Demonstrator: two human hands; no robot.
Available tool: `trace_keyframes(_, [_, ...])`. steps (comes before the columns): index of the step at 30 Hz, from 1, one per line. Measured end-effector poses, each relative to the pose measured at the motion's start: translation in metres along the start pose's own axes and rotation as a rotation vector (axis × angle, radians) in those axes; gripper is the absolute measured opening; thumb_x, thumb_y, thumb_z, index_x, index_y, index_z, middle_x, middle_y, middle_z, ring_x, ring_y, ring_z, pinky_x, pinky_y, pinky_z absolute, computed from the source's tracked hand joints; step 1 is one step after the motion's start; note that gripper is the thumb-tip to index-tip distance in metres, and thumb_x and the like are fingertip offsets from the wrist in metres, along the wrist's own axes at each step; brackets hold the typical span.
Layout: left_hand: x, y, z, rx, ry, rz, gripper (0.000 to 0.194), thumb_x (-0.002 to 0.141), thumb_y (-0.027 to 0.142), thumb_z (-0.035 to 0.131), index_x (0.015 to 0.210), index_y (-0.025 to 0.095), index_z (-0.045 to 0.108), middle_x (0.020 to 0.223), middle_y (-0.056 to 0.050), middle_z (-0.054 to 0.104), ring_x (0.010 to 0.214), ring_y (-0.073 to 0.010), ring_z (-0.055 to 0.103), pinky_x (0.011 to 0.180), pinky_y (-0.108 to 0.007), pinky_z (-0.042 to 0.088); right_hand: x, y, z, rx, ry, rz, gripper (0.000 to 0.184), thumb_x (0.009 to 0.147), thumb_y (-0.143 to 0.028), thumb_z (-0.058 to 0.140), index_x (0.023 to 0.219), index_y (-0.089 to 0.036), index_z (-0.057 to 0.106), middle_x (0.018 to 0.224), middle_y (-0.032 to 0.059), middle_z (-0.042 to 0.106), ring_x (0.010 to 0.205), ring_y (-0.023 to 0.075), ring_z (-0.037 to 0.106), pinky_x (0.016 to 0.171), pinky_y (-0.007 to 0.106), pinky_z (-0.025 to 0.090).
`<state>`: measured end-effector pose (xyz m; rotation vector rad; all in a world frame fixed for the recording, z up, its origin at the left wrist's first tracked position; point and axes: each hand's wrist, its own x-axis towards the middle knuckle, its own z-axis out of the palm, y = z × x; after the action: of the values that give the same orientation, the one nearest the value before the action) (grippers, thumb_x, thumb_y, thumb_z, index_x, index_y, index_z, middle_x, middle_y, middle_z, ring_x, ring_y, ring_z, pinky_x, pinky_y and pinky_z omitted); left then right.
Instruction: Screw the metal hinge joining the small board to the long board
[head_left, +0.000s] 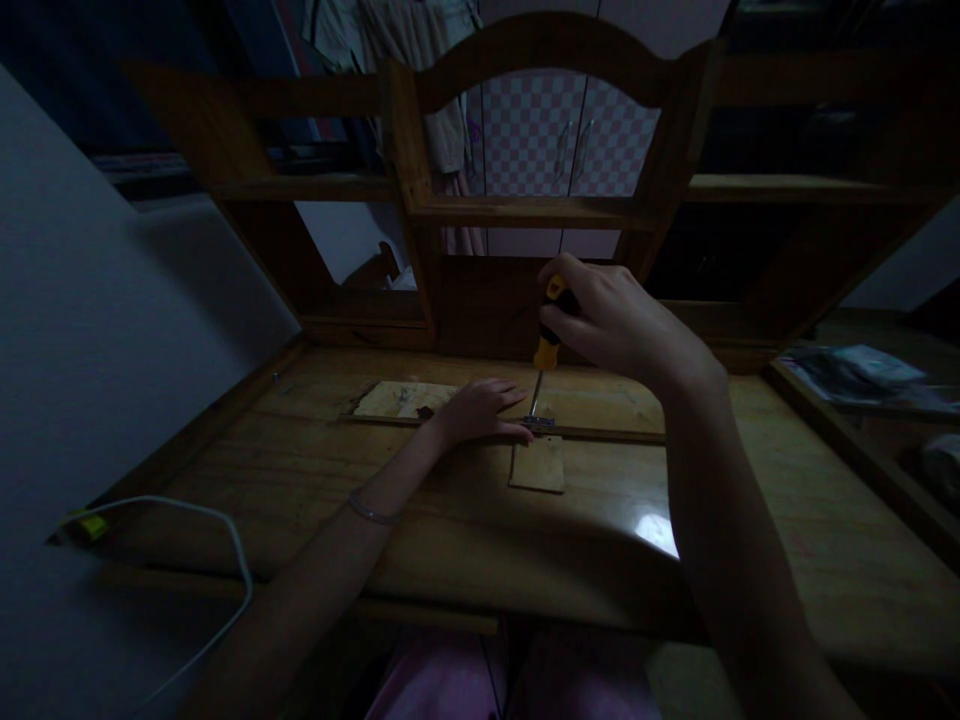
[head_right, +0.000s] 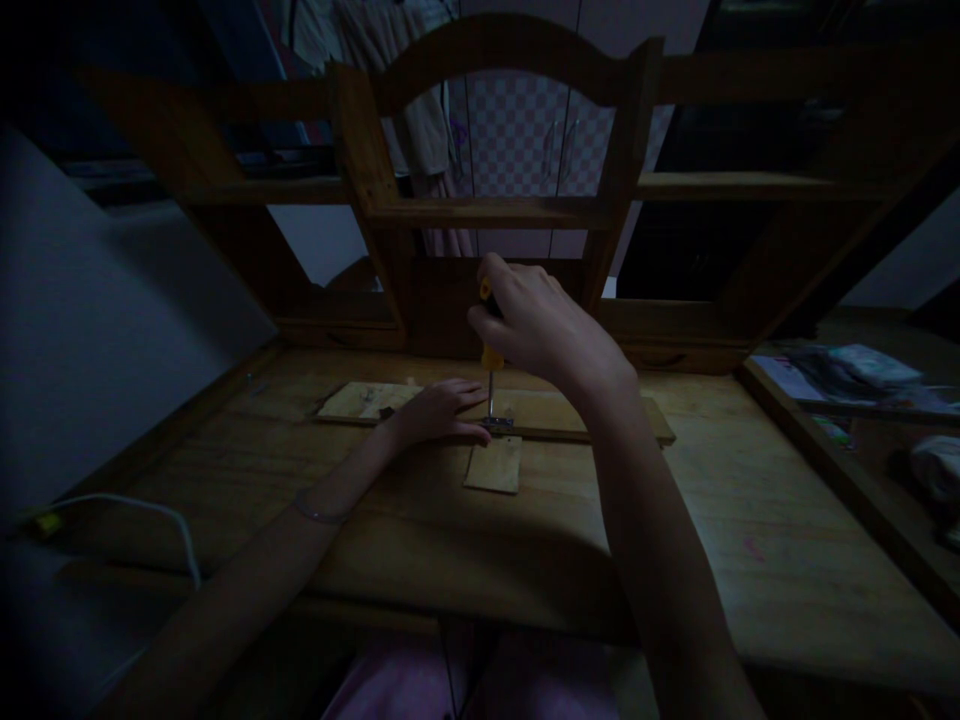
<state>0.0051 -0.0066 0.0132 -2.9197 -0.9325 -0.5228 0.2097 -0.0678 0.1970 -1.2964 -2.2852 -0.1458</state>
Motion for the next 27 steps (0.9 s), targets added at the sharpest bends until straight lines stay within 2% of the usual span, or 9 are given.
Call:
trace_keyframes(14, [0.0004, -0.0020, 0.0020, -0.002, 0.026, 0.026, 0.083, 0.078, 0.081, 0.046, 0.128, 0.016, 0.060, 0.117, -0.008, 0.059, 0.106, -0.0221, 0.054, 0.094, -0.033, 0.042, 0.0006, -0.0016, 0.0028, 0.017, -0.028, 0.006, 0.040, 0.089, -0.038, 0.042, 0.122, -0.017, 0.050, 0.115, 0.0104, 0.058, 0.111, 0.0246, 0.055, 0.101, 0.041, 0.040])
trace_keyframes(27, [0.0009, -0.0010, 0.0018, -0.005, -0.005, 0.016, 0.080, 0.078, 0.082, 0.046, 0.122, 0.017, 0.061, 0.114, -0.008, 0.059, 0.105, -0.0227, 0.054, 0.092, -0.033, 0.042, 0.0006, -0.0023, 0.0028, -0.004, -0.038, 0.021, 0.038, 0.088, -0.037, 0.041, 0.119, -0.017, 0.050, 0.107, 0.0104, 0.060, 0.105, 0.0251, 0.056, 0.095, 0.041, 0.042])
